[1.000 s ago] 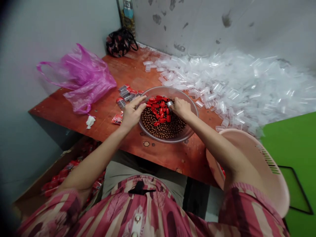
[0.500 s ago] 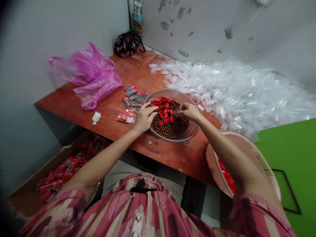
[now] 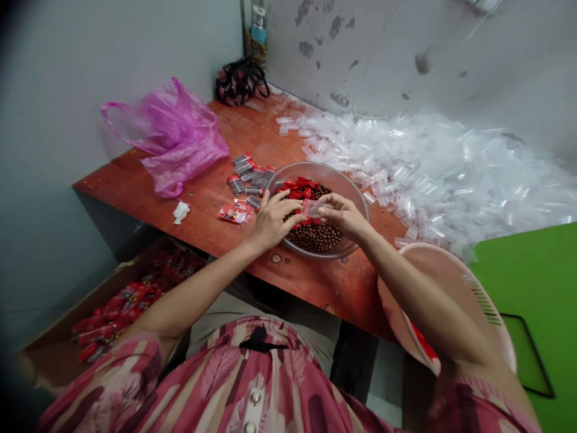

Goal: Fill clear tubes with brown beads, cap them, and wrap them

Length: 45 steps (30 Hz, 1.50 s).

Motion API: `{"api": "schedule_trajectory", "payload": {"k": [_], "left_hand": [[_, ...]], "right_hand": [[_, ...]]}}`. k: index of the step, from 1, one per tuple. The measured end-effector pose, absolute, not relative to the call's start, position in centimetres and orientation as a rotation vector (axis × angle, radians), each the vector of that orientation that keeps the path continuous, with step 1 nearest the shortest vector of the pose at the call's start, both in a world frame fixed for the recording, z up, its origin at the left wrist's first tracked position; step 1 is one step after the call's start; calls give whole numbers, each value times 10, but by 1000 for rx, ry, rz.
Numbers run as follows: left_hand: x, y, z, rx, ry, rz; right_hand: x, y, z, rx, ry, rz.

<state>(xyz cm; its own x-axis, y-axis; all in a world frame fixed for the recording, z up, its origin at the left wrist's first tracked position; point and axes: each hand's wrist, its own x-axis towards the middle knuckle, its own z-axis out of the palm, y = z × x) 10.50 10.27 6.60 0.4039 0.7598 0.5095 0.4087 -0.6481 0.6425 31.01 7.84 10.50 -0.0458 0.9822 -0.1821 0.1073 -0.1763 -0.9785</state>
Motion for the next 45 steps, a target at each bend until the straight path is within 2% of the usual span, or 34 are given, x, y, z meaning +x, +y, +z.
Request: {"api": "schedule_trajectory", "payload": {"k": [4, 7, 10, 12, 18, 21, 25, 30, 34, 38, 45], "left_hand": [[107, 102, 68, 2262, 973, 1103], [109, 105, 64, 2310, 957, 1118], [110, 110, 60, 2247, 983, 1190], [110, 113, 57, 2220, 971, 1213], [108, 116, 52, 2188, 947, 1292], [108, 117, 52, 2148, 995, 1285], [105, 119, 52, 2134, 989, 1283], [101, 118, 60, 2068, 950, 1270], [104, 112, 75, 1941, 908, 1121], [111, 110, 81, 1878, 789, 969], [115, 117, 73, 1864, 625, 913]], "right_hand": [[310, 76, 113, -1443, -1734, 1053], [319, 84, 119, -1500, -2227, 627], [337, 96, 116, -1740, -2619, 78], [351, 102, 107, -1894, -2724, -62], [343, 105, 69, -1688, -2902, 327], [317, 107, 59, -1553, -2844, 663], [301, 107, 63, -1509, -2365, 1210], [305, 92, 82, -1398, -1644, 1553], [301, 80, 91, -1321, -1399, 1503], [298, 75, 92, -1326, -1434, 1325], [313, 71, 113, -1409, -2054, 566]]}}
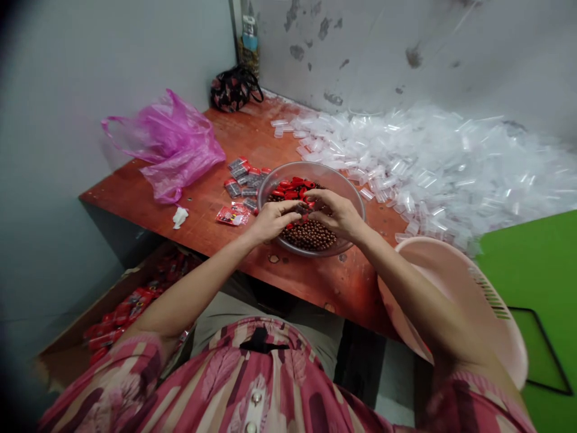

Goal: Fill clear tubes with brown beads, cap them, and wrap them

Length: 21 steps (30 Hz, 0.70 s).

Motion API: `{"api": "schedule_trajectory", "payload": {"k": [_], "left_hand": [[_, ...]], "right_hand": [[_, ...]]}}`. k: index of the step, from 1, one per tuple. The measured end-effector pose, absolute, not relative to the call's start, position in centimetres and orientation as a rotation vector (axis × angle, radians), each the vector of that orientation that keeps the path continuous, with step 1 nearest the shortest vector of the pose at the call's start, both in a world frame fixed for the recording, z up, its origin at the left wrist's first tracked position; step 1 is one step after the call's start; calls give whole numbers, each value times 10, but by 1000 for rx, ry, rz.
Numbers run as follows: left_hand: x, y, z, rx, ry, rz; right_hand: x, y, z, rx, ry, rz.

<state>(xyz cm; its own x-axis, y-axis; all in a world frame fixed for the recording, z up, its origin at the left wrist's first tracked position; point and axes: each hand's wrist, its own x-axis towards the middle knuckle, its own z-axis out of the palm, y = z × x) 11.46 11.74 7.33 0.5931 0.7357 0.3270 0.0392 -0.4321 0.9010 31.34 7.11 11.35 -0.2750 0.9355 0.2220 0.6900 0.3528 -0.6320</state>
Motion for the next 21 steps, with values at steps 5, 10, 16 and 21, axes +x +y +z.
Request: {"api": "schedule_trajectory", "payload": {"k": [5, 10, 16, 21], "left_hand": [[115, 121, 71, 1872, 550, 862], [114, 122, 71, 1890, 573, 774], [114, 123, 70, 1827, 568, 818], [109, 125, 71, 1621, 527, 903]], "right_hand": [[317, 71, 125, -1277, -2424, 344], [318, 70, 125, -1324, -2504, 377], [316, 70, 121, -1419, -2315, 509], [317, 71, 122, -1321, -1905, 799]]}}
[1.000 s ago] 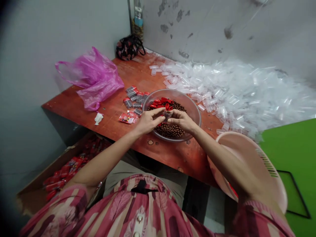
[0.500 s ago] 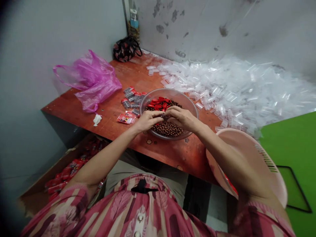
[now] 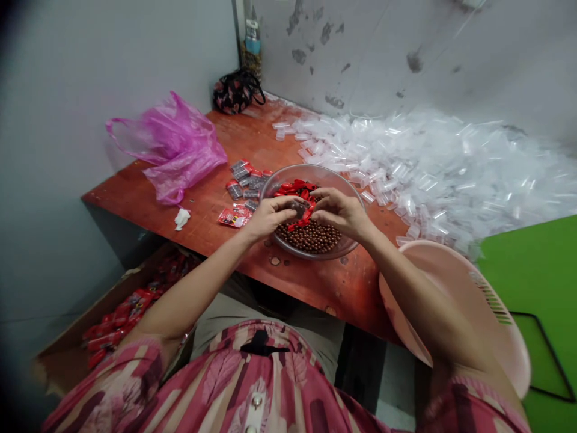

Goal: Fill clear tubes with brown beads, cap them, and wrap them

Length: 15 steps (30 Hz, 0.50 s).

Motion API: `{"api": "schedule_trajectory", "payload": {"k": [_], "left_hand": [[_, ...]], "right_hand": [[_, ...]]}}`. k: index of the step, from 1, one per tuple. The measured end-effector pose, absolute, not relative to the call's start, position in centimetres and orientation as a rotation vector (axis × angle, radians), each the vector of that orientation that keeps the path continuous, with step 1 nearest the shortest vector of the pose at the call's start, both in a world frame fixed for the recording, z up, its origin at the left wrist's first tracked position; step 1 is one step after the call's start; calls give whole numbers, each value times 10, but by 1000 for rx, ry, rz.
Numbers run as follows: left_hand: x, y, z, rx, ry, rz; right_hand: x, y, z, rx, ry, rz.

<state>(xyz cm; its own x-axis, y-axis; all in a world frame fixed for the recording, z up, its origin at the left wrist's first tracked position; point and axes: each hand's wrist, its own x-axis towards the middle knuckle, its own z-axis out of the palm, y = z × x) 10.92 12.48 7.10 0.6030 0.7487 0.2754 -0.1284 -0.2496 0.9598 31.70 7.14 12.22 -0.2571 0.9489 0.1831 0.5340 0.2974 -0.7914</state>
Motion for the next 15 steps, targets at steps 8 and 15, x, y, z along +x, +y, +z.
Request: {"api": "schedule_trajectory", "payload": {"k": [8, 15], "left_hand": [[112, 125, 68, 1572, 527, 964], [116, 127, 66, 1295, 542, 1037]], "right_hand": [[329, 73, 125, -1433, -1697, 823], [340, 95, 105, -1756, -2097, 452]]}}
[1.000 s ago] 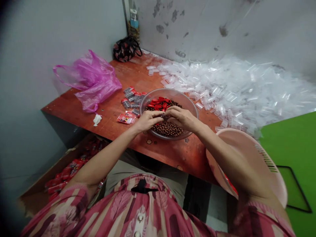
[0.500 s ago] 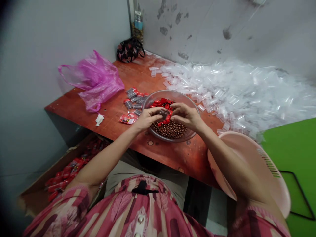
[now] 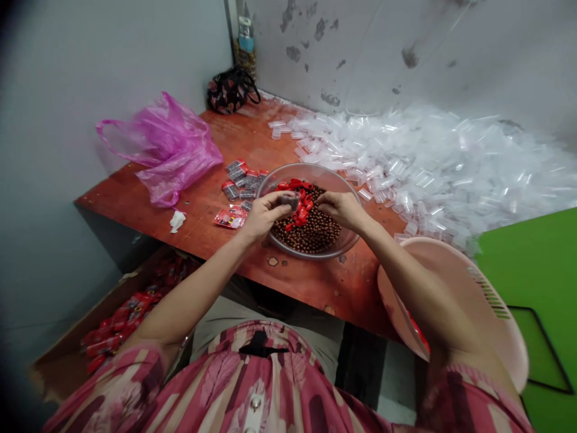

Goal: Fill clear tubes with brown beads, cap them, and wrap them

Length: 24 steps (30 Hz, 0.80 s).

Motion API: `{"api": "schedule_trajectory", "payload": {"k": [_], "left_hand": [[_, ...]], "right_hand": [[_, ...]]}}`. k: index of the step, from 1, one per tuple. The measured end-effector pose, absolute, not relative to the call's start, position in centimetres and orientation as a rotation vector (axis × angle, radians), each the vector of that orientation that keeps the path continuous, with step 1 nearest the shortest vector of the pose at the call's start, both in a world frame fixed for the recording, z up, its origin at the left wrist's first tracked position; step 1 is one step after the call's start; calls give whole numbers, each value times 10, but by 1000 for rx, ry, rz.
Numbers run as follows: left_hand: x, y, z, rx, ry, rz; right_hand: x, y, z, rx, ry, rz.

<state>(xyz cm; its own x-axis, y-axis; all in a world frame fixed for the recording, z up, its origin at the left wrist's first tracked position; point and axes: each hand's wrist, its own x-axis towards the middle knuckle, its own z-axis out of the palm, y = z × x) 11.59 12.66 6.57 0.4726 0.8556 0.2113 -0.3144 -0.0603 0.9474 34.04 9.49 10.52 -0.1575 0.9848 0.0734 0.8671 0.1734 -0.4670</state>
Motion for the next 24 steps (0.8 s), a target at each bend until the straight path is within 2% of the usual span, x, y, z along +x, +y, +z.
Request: {"api": "schedule_trajectory", "payload": {"k": [4, 13, 19, 24], "left_hand": [[118, 125, 62, 1175, 534, 1024], [114, 121, 69, 973, 573, 1017], [113, 124, 75, 813, 560, 964], [110, 126, 77, 743, 525, 916]], "right_hand": [[333, 112, 97, -2032, -2372, 187], [322, 158, 89, -2303, -2273, -97], [312, 183, 75, -2186, -2398, -63], [327, 182, 78, -2187, -2270, 13]]}}
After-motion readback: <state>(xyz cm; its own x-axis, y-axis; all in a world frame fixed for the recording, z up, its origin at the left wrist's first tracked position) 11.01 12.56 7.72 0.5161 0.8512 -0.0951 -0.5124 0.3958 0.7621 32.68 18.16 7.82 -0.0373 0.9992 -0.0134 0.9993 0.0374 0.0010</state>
